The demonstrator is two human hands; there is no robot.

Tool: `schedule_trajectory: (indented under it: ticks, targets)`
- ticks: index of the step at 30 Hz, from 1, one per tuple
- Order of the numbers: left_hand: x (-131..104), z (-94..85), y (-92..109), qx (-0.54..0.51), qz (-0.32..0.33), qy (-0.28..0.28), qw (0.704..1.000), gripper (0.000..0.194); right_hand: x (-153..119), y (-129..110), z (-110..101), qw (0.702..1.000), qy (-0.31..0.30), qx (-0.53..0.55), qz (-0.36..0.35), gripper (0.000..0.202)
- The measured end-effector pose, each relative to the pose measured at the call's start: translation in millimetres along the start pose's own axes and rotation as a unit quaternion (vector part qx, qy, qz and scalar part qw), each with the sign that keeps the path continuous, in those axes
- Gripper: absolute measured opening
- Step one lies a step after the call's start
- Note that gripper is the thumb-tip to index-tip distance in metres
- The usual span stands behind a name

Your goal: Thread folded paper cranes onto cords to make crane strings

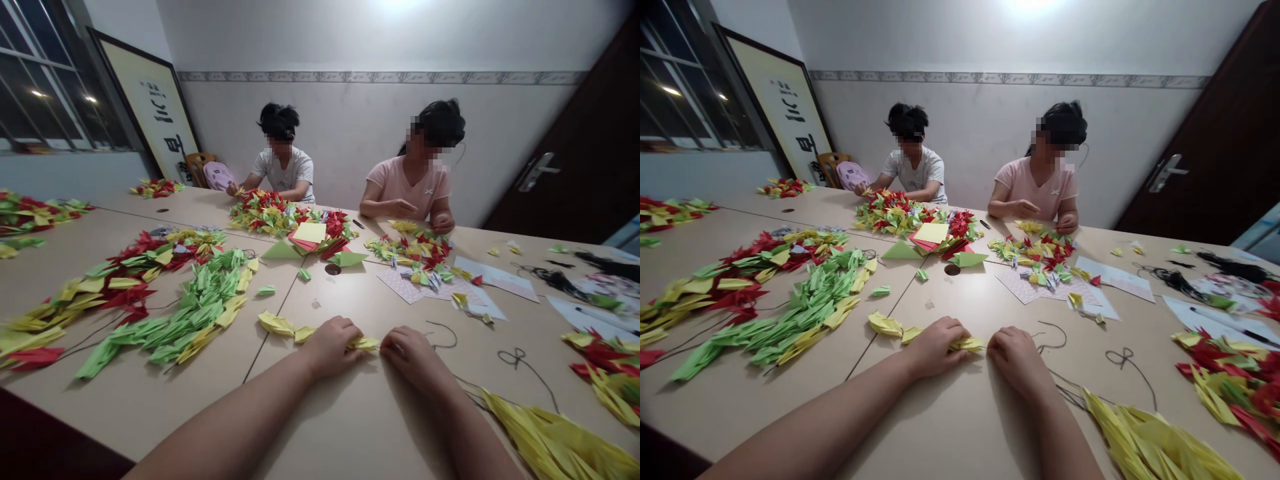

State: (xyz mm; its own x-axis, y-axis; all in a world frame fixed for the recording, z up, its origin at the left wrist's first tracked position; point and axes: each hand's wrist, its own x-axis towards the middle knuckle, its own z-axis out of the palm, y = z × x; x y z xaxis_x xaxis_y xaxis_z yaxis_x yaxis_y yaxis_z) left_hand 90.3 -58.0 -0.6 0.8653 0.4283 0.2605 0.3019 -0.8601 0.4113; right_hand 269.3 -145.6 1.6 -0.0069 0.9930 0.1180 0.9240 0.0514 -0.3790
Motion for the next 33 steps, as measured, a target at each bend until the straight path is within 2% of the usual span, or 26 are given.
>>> schedule_trajectory:
  ticks: [8,18,23,25,27,30,33]
  targets:
    - [0,-0.8,3,0.046,0.004,-0.008,0.999,0.019,-6,3,-9,1.000,-0.003,-0.004,0.008,0.018]
    - [-4,-13.2,-1,0.083,0.000,-0.031,0.996,0.018,-12,19,-16,0.999,-0.011,-0.030,0.030,0.015]
    - [-5,-18.9,-3,0.097,-0.003,-0.046,0.994,0.018,-14,18,-20,0.999,-0.022,-0.014,0.041,0.015]
    - [-7,-25.6,-5,0.102,0.007,-0.057,0.993,0.020,-14,16,-21,0.999,-0.029,-0.006,0.045,0.015]
    - [-10,-37.1,-9,0.100,0.006,-0.064,0.993,0.033,-15,16,-20,0.998,-0.035,0.002,0.052,0.015]
    - [-21,-60.1,-20,0.104,-0.038,-0.068,0.992,0.060,-17,21,-20,0.997,-0.041,0.011,0.063,0.015]
    - [-36,-76.6,-34,0.107,-0.076,-0.085,0.988,0.062,-21,25,-23,0.995,-0.054,0.013,0.077,0.017]
